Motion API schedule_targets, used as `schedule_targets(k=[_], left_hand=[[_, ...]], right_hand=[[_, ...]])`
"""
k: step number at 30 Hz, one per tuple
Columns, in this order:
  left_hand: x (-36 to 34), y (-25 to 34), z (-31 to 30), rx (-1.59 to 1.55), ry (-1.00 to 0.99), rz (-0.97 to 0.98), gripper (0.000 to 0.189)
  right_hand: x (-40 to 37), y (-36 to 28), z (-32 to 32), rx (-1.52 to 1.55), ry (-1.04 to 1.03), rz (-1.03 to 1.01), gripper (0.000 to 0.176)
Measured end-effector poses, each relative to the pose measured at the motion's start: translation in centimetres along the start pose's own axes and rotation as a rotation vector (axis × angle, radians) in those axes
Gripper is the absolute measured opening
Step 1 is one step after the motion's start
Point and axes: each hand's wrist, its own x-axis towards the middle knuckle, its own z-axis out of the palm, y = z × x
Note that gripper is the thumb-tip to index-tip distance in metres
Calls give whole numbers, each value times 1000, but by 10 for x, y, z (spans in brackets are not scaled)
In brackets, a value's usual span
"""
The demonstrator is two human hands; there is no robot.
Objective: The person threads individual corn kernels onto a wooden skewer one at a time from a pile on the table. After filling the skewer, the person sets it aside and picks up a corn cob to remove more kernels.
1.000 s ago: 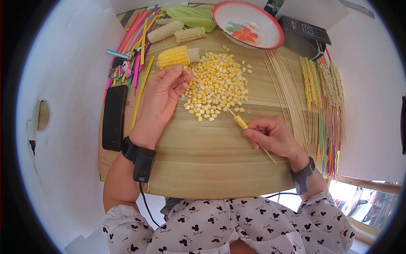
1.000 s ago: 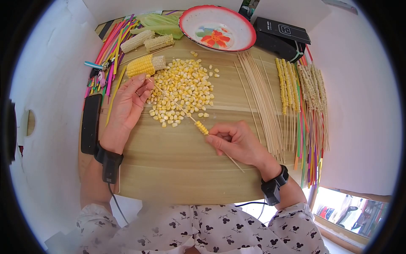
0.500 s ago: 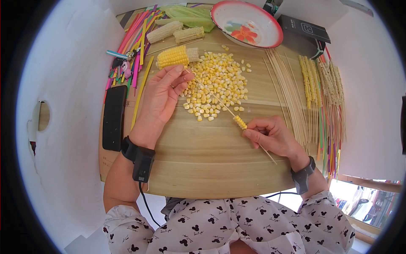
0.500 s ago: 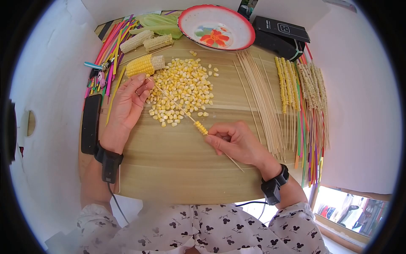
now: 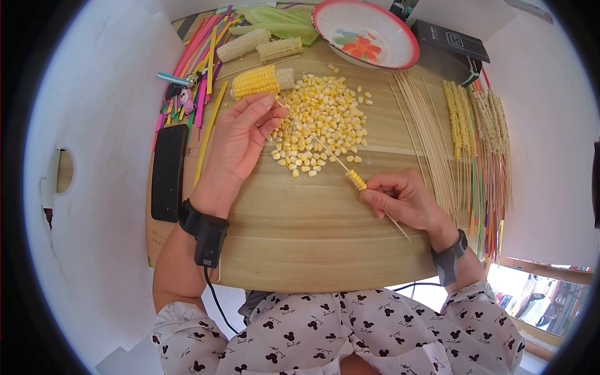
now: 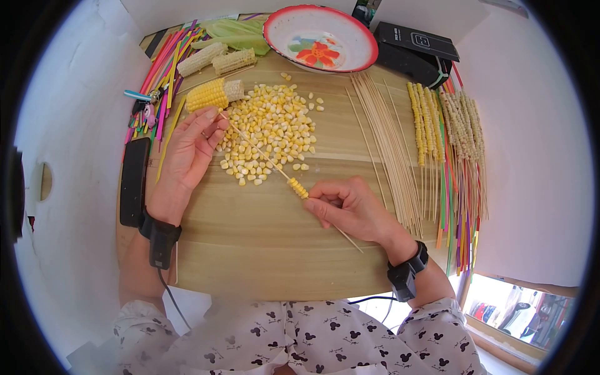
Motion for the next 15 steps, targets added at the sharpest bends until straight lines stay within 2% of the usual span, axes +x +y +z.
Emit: schedule_targets(k=[15], left_hand=[[2,2,-4,-87,4,-106,18]], right_hand=[[1,5,-1,7,6,-17,16]])
